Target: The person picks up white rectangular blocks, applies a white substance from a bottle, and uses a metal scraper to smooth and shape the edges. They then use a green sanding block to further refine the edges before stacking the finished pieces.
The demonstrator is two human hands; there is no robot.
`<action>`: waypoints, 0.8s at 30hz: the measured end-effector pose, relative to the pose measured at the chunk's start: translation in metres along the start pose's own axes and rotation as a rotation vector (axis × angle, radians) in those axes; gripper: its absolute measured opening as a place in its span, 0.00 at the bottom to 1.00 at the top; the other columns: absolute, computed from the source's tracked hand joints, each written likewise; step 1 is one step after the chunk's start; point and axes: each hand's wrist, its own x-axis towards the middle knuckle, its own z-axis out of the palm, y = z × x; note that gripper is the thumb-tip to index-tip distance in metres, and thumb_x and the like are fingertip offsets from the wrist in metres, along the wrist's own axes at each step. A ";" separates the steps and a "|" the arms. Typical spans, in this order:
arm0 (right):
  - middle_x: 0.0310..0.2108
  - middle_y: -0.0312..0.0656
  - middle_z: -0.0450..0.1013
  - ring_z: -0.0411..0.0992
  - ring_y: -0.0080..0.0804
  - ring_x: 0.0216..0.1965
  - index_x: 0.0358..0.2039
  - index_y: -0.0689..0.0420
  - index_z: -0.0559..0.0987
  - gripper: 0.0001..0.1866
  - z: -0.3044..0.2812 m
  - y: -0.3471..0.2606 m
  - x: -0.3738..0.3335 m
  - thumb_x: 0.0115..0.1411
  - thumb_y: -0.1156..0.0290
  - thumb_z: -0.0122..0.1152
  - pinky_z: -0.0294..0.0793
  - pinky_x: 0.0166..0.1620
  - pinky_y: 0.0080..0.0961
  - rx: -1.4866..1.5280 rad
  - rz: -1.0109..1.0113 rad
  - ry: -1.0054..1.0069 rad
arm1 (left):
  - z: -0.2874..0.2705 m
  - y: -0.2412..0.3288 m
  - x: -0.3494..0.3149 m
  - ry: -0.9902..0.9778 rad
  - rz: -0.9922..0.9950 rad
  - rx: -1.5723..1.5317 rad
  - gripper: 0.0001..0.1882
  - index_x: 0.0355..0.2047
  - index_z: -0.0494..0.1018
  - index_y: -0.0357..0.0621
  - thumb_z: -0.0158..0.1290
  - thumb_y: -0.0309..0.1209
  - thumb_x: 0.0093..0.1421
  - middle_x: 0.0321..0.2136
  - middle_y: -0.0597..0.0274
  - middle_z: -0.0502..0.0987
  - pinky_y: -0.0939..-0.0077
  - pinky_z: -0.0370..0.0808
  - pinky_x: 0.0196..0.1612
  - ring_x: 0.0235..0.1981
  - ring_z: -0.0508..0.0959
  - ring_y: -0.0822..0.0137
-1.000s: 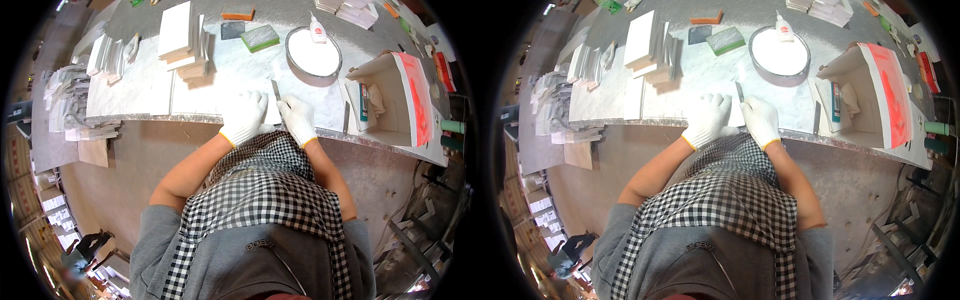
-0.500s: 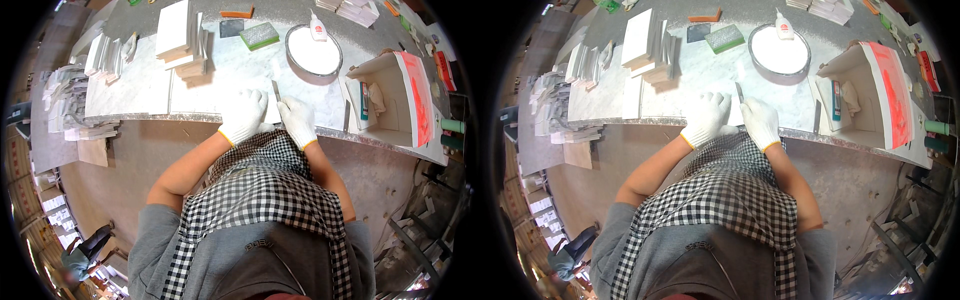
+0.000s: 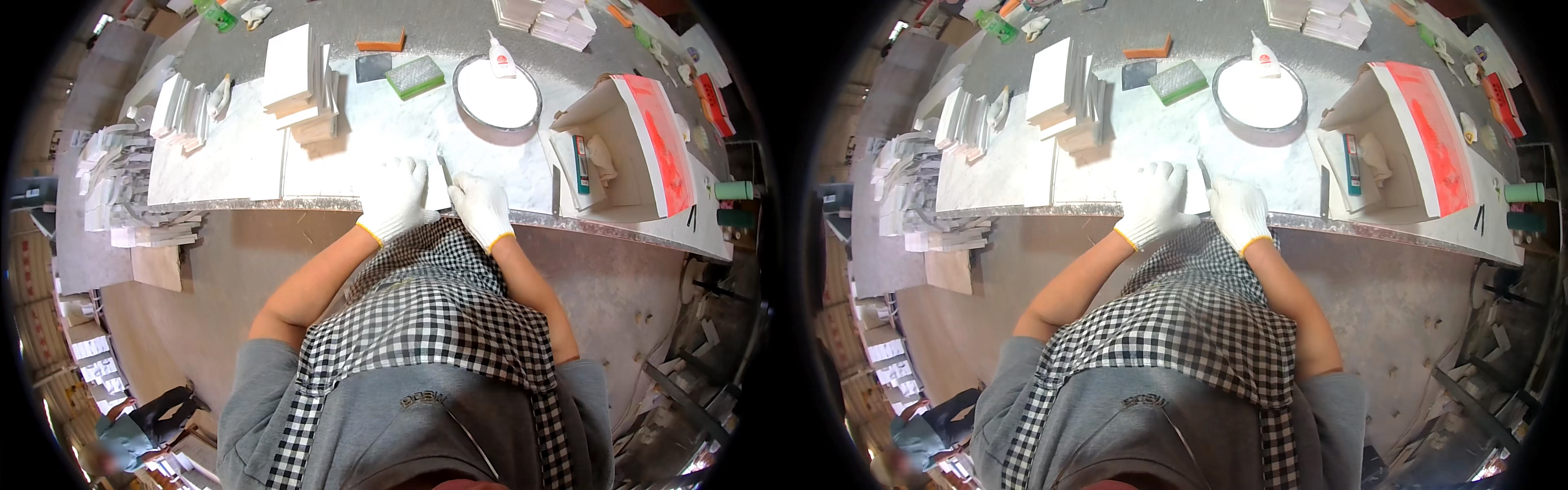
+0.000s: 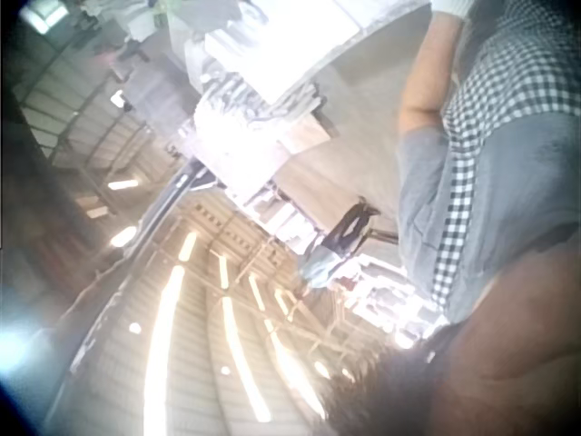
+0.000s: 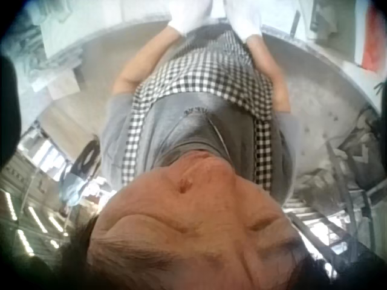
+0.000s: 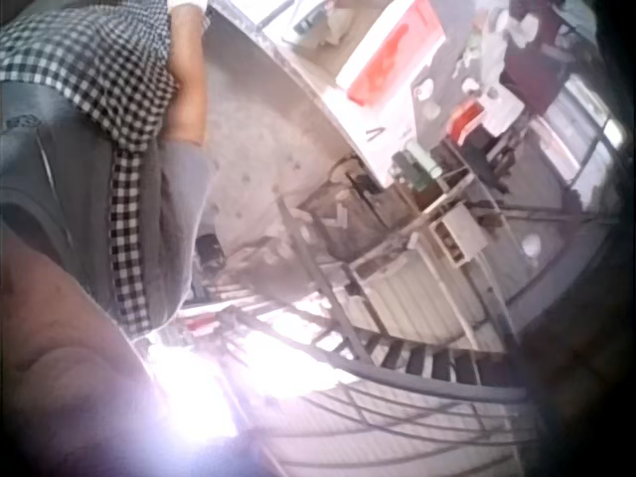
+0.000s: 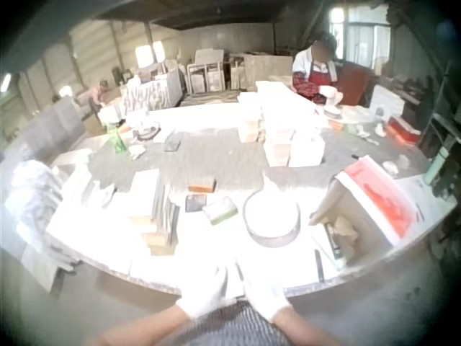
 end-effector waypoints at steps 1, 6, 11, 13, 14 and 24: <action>0.31 0.54 0.79 0.78 0.56 0.37 0.33 0.58 0.81 0.13 -0.003 0.000 -0.007 0.61 0.61 0.57 0.75 0.43 0.51 -0.008 0.012 -0.014 | 0.002 -0.003 -0.001 0.030 -0.001 -0.031 0.45 0.49 0.72 0.39 0.72 0.53 0.35 0.42 0.52 0.76 0.56 0.72 0.51 0.46 0.75 0.51; 0.33 0.51 0.79 0.78 0.54 0.39 0.34 0.56 0.81 0.13 -0.007 0.004 -0.029 0.62 0.60 0.56 0.75 0.44 0.49 0.066 0.079 0.104 | -0.006 -0.009 -0.014 0.196 -0.019 -0.247 0.46 0.52 0.71 0.38 0.74 0.49 0.35 0.45 0.49 0.75 0.54 0.73 0.52 0.48 0.75 0.48; 0.33 0.47 0.81 0.79 0.47 0.36 0.44 0.54 0.84 0.17 -0.030 -0.025 -0.033 0.67 0.55 0.57 0.76 0.45 0.38 0.308 0.129 0.164 | -0.019 -0.024 -0.028 0.346 0.053 -0.471 0.52 0.58 0.68 0.36 0.76 0.46 0.35 0.49 0.45 0.73 0.53 0.73 0.54 0.52 0.73 0.45; 0.31 0.45 0.80 0.78 0.40 0.33 0.44 0.56 0.82 0.17 -0.032 -0.031 -0.030 0.68 0.57 0.57 0.76 0.41 0.34 0.349 0.019 0.231 | -0.026 -0.024 -0.032 0.344 0.061 -0.469 0.53 0.59 0.67 0.36 0.77 0.45 0.34 0.51 0.45 0.72 0.54 0.73 0.55 0.53 0.72 0.45; 0.31 0.44 0.80 0.78 0.36 0.31 0.45 0.57 0.82 0.16 -0.033 -0.033 -0.029 0.69 0.58 0.56 0.76 0.39 0.32 0.367 -0.034 0.265 | -0.029 -0.024 -0.034 0.342 0.067 -0.470 0.53 0.59 0.67 0.35 0.77 0.45 0.34 0.51 0.44 0.72 0.54 0.73 0.55 0.54 0.72 0.45; 0.24 0.38 0.74 0.72 0.23 0.22 0.43 0.59 0.77 0.12 -0.044 -0.064 -0.021 0.72 0.63 0.53 0.73 0.30 0.27 0.888 0.016 0.048 | -0.036 -0.015 -0.042 0.460 0.158 -0.471 0.53 0.58 0.69 0.37 0.77 0.44 0.30 0.47 0.46 0.74 0.53 0.73 0.53 0.49 0.75 0.45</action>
